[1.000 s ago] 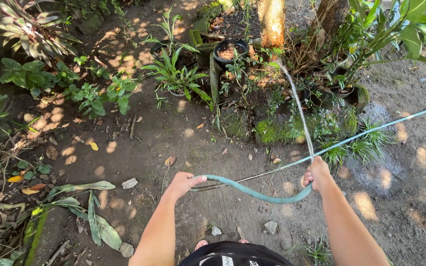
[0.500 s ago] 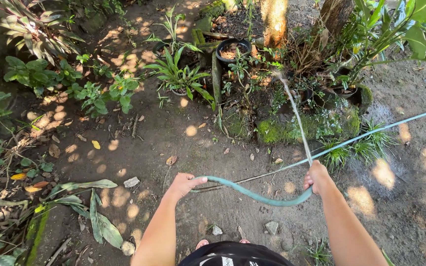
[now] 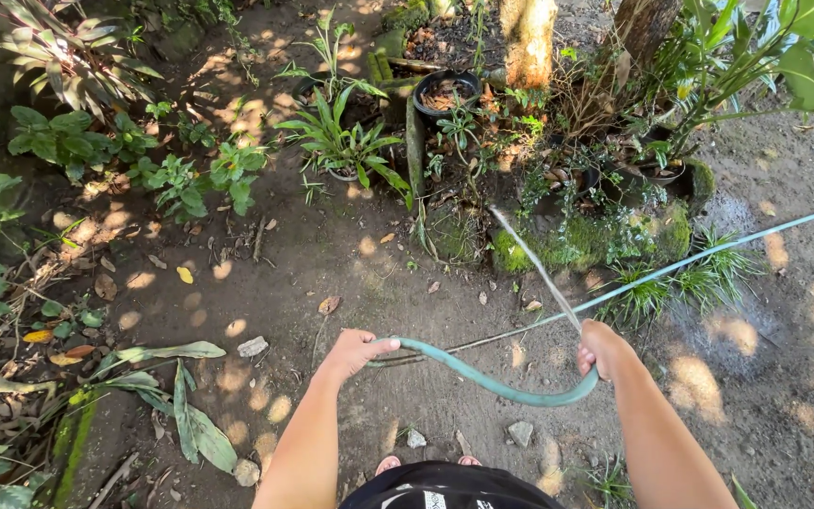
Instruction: The person uses a green garden hose to water several potted plants and the surrounding soil in a backyard garden. They move the hose between different plant clusters and briefly aim the stream upward toward a tree trunk before returning to ground-level watering.
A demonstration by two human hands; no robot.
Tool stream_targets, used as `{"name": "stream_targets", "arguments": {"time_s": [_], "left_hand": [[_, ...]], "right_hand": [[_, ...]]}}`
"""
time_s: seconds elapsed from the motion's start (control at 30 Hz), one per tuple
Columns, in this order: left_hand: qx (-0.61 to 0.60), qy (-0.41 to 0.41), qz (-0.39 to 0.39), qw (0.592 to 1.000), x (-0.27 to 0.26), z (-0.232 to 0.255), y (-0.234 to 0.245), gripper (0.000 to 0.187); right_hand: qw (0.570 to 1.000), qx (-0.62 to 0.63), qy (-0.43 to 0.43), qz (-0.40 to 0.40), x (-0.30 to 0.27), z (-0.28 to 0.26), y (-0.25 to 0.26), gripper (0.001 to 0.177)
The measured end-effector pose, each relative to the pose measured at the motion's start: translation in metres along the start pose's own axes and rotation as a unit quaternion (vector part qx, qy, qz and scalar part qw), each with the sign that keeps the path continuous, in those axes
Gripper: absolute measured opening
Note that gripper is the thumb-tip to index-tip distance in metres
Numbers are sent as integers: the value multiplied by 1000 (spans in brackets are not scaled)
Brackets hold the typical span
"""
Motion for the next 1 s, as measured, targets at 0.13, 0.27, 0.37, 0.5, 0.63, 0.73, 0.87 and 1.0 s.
{"name": "stream_targets", "arguments": {"time_s": [0.13, 0.27, 0.37, 0.5, 0.63, 0.73, 0.87, 1.0], "left_hand": [[-1, -5, -2, 1000, 2, -2, -1, 52], [-6, -3, -4, 1000, 3, -3, 0, 51], [-6, -3, -3, 1000, 5, -7, 0, 52], [-6, -2, 0, 1000, 4, -11, 0, 52], [-17, 6, 6, 1000, 1, -12, 2, 53], [-31, 5, 15, 999, -1, -17, 3, 53], [-95, 8, 37, 995, 0, -29, 7, 52], [-163, -2, 70, 984, -15, -22, 11, 50]], "right_hand": [[1000, -15, 6, 7, -6, 0, -1, 58], [1000, -4, 12, 8, -12, -3, -2, 58], [1000, -1, 15, 8, -13, -6, -2, 58], [998, -25, 53, 4, -22, -21, -3, 56], [995, -45, 91, 12, -34, -44, -7, 56], [992, -61, 113, 7, -44, -65, -11, 57], [979, -97, 176, 23, -56, -99, -23, 55], [972, -130, 194, 34, -55, -130, -35, 57]]}}
Point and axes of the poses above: each hand's wrist, its own x-axis towards the middle knuckle, its own y-axis out of the back of the hand, z = x × y, the point moved 4 cm from there along x, towards the middle knuckle, and after that the axes turned 7 degrees about -x, right-handed, at the moved point
